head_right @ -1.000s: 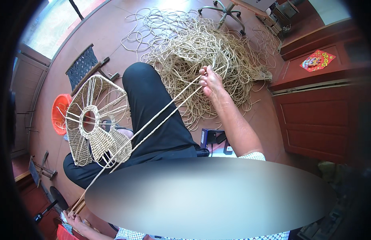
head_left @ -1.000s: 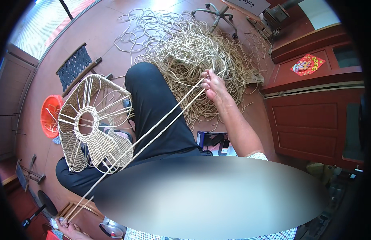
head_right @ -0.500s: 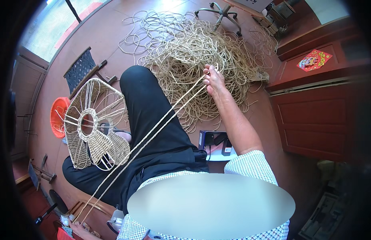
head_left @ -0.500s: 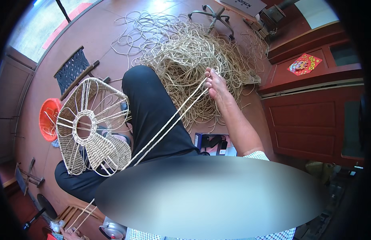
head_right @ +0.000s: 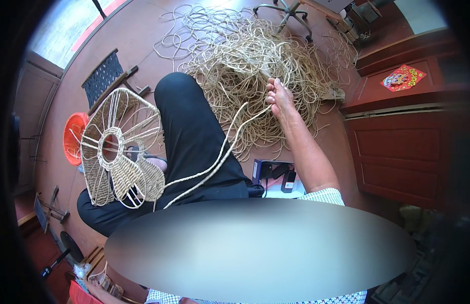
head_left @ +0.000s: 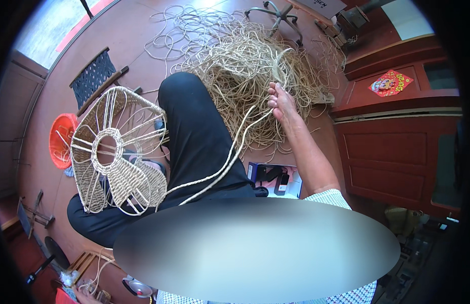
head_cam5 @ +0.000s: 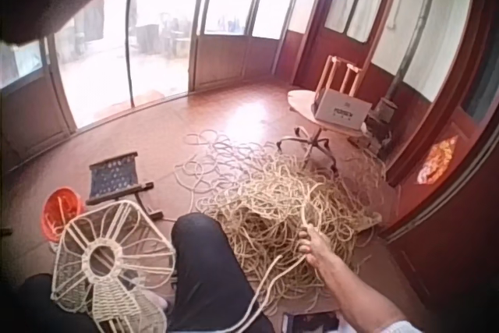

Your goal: Weaving a basket or decorative object from straw or light-colored fiber rope.

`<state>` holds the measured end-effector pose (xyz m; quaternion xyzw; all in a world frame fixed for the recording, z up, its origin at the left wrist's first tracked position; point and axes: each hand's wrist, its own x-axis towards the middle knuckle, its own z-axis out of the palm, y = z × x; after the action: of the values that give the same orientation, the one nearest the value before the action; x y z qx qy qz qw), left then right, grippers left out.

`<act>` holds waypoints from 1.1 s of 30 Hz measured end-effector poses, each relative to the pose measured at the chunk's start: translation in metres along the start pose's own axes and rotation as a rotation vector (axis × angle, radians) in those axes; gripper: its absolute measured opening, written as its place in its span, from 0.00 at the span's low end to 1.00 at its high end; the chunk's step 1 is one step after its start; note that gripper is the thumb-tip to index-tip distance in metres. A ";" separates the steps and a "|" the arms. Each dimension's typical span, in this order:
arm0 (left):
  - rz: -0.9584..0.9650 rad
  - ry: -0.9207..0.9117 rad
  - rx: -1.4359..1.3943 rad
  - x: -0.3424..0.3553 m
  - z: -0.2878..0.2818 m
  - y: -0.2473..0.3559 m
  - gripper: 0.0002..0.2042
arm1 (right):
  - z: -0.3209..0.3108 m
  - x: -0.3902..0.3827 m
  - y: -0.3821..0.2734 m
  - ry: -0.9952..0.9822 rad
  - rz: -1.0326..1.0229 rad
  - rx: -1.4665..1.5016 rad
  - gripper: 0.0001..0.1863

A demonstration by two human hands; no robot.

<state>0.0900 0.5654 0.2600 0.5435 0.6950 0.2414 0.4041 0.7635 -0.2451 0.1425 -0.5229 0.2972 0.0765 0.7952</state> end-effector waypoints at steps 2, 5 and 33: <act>-0.015 0.052 0.064 -0.012 -0.036 -0.008 0.19 | 0.013 -0.002 0.007 -0.063 0.077 0.033 0.15; 0.784 0.046 0.694 -0.064 0.055 0.042 0.23 | -0.008 -0.014 0.008 -0.061 0.133 0.029 0.17; 0.315 -1.594 0.087 -0.492 0.373 0.118 0.17 | 0.082 -0.226 0.035 -0.590 -0.015 -0.232 0.24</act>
<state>0.5041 0.0934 0.2911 0.6585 0.1227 -0.1914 0.7174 0.5973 -0.1150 0.2627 -0.5676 0.0393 0.2522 0.7828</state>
